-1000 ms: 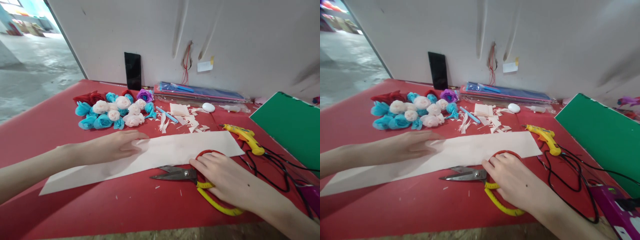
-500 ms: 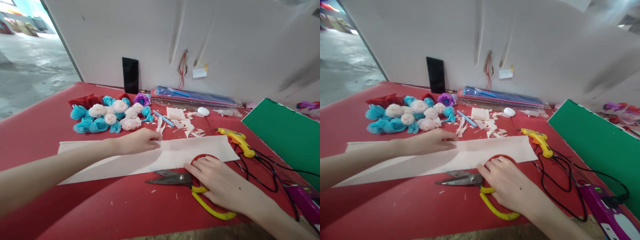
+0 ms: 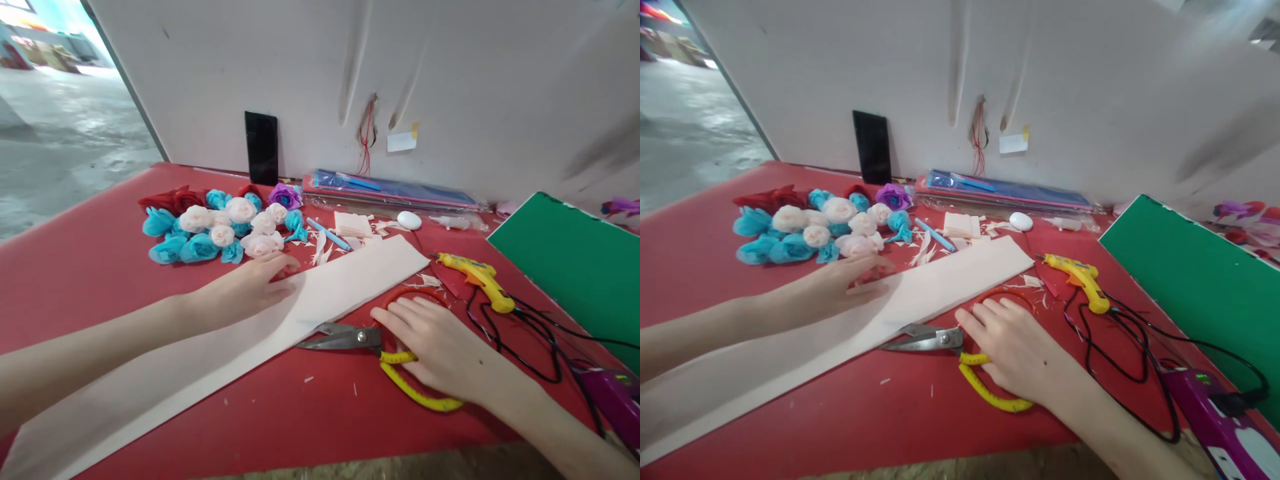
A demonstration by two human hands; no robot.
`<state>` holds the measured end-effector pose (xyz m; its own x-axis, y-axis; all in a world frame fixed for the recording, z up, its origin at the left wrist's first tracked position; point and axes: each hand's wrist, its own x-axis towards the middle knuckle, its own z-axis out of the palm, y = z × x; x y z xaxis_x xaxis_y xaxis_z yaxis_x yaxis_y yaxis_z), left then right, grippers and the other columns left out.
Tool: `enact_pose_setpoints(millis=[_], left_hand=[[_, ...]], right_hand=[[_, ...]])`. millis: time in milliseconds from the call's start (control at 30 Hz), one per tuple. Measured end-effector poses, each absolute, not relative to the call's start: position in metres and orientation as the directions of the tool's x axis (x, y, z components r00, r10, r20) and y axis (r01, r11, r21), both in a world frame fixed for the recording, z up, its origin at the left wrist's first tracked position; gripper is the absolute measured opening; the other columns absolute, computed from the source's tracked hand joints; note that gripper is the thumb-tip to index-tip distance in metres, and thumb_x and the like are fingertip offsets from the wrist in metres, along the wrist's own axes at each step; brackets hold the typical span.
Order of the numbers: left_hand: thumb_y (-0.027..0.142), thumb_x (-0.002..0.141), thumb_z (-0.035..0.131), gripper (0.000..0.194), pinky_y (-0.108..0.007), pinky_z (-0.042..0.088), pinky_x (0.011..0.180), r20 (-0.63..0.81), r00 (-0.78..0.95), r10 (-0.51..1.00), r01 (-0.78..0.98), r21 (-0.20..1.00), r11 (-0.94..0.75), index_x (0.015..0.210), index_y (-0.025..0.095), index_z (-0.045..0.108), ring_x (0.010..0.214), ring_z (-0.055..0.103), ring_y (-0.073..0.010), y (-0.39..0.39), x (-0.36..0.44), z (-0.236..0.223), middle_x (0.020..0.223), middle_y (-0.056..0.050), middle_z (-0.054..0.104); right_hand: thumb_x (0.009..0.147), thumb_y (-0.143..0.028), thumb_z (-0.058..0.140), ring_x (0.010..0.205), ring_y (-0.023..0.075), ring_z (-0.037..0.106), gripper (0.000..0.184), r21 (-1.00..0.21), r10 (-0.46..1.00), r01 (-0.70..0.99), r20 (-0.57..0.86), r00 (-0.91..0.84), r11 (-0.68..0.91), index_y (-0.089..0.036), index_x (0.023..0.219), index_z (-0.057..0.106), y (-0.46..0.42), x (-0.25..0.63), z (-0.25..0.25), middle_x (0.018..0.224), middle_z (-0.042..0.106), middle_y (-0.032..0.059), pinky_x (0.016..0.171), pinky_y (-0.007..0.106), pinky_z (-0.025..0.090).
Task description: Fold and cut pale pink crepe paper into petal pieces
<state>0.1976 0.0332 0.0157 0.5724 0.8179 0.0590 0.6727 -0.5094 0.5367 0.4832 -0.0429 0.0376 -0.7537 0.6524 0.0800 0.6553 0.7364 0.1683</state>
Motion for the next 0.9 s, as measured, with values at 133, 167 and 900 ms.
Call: enact_pose_setpoints(millis=[133, 167, 900], left_hand=[[0.027, 0.093, 0.035, 0.033, -0.039, 0.040, 0.098, 0.171, 0.762, 0.625, 0.508, 0.442, -0.739, 0.120, 0.018, 0.053, 0.117, 0.048, -0.0253, 0.022, 0.187, 0.015, 0.123, -0.012, 0.055], [0.023, 0.094, 0.033, 0.034, -0.037, 0.040, 0.098, 0.170, 0.799, 0.577, 0.467, 0.428, -0.774, 0.122, 0.020, 0.052, 0.118, 0.048, -0.0236, 0.020, 0.185, 0.015, 0.125, -0.011, 0.055], [0.024, 0.094, 0.039, 0.033, -0.037, 0.030, 0.106, 0.194, 0.848, 0.493, 0.403, 0.369, -0.838, 0.125, 0.018, 0.050, 0.122, 0.046, -0.0233, 0.014, 0.178, -0.003, 0.133, -0.010, 0.053]], right_hand=[[0.056, 0.000, 0.047, 0.079, 0.0251, 0.063, 0.055, 0.130, 0.663, 0.666, 0.072, -0.746, 0.735, -0.008, 0.110, 0.056, -0.040, 0.485, 0.035, 0.088, 0.067, 0.0112, 0.070, 0.037, 0.052], [0.057, 0.000, 0.047, 0.080, 0.0251, 0.063, 0.055, 0.115, 0.669, 0.671, 0.066, -0.741, 0.732, -0.008, 0.110, 0.056, -0.040, 0.485, 0.035, 0.089, 0.067, 0.0114, 0.071, 0.037, 0.052], [0.080, -0.010, 0.045, 0.096, 0.0258, 0.060, 0.038, -0.104, 0.714, 0.724, -0.122, -0.690, 0.682, -0.013, 0.117, 0.044, -0.037, 0.482, 0.033, 0.107, 0.058, 0.0156, 0.079, 0.039, 0.051]])
